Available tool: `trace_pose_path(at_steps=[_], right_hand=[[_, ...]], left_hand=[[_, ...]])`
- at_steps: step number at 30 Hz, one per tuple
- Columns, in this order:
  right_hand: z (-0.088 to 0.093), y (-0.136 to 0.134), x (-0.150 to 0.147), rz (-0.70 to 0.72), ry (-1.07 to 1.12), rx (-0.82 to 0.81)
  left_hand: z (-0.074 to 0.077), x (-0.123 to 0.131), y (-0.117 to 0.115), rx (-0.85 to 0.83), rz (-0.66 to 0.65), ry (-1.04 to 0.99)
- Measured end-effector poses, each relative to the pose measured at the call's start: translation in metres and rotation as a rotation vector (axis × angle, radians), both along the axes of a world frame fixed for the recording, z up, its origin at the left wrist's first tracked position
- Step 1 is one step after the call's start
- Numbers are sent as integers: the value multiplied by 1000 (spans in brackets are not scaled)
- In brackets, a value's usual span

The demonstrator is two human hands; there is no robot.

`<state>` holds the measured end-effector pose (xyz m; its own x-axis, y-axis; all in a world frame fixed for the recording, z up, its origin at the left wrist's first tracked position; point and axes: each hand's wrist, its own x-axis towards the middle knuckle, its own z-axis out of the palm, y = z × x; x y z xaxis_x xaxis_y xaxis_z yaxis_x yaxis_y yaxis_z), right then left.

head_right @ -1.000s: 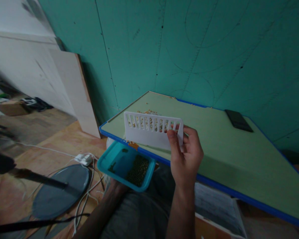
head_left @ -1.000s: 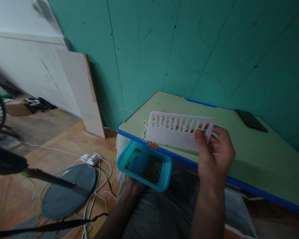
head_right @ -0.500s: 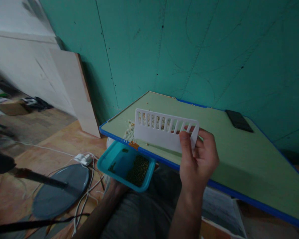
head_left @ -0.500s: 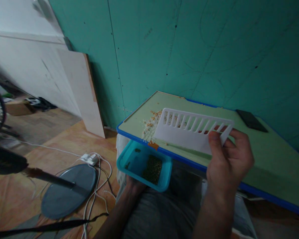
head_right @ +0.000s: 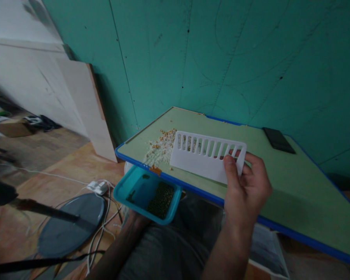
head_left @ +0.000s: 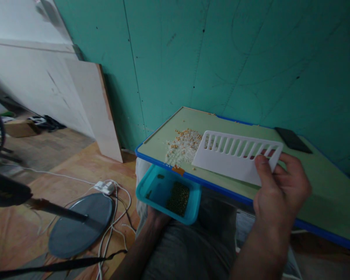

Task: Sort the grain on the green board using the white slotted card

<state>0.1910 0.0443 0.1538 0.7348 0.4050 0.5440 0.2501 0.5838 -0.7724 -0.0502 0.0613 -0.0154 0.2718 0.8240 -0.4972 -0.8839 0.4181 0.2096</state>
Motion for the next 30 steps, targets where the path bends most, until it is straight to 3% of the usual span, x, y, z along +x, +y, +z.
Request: trace_pose_path(at_steps=[6,13,23,30], right_hand=[[5,-1,-1,43,14,14],[8,2,-8,49,89,96],[4,-2,-7,6,-4,11],[12,-3,-11,-14,76,-7]], left_hand=[[12,1,-1,-133,38,6],[13,3,-1,-94,19,-5],[27,9,-9,-105,2,76],[18,-1,-4,-122,41,12]])
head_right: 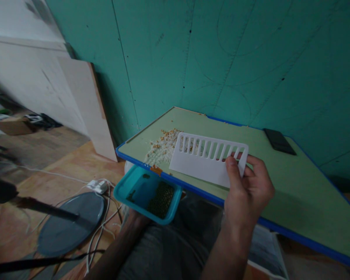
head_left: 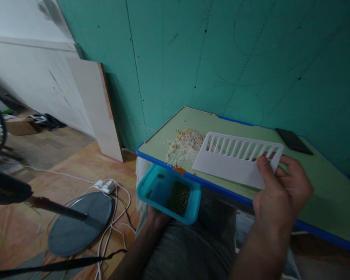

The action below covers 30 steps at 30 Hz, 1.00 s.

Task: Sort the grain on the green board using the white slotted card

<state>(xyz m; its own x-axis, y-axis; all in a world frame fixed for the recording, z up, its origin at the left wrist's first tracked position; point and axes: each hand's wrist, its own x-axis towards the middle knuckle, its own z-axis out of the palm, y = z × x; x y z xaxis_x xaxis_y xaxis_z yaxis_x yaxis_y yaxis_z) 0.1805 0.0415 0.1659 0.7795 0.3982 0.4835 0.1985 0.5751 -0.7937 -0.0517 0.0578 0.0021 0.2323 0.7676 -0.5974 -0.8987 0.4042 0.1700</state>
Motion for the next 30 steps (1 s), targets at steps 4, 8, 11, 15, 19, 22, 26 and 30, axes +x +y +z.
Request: trace_pose_path(at_steps=[4,8,11,15,19,22,26,30], right_hand=[[1,3,2,54,30,-1],[-1,6,3,9,81,64],[-2,5,-1,17,67,79],[-1,-4,-9,221,1,-14],[2,-11,-8,417,-54,-125],[4,-11,-4,492,-65,-173],[2,-9,-2,497,-80,-208],[-2,-7,-2,459,-58,-201]], left_hand=[[-7,1,2,-16,25,18],[-9,3,1,-42,20,27],[-6,6,0,-65,6,37],[8,22,-8,-103,19,23],[24,48,-20,-117,37,9],[30,60,-27,-96,26,2],[27,59,-30,-63,14,-3],[17,55,-29,-24,-4,-8]])
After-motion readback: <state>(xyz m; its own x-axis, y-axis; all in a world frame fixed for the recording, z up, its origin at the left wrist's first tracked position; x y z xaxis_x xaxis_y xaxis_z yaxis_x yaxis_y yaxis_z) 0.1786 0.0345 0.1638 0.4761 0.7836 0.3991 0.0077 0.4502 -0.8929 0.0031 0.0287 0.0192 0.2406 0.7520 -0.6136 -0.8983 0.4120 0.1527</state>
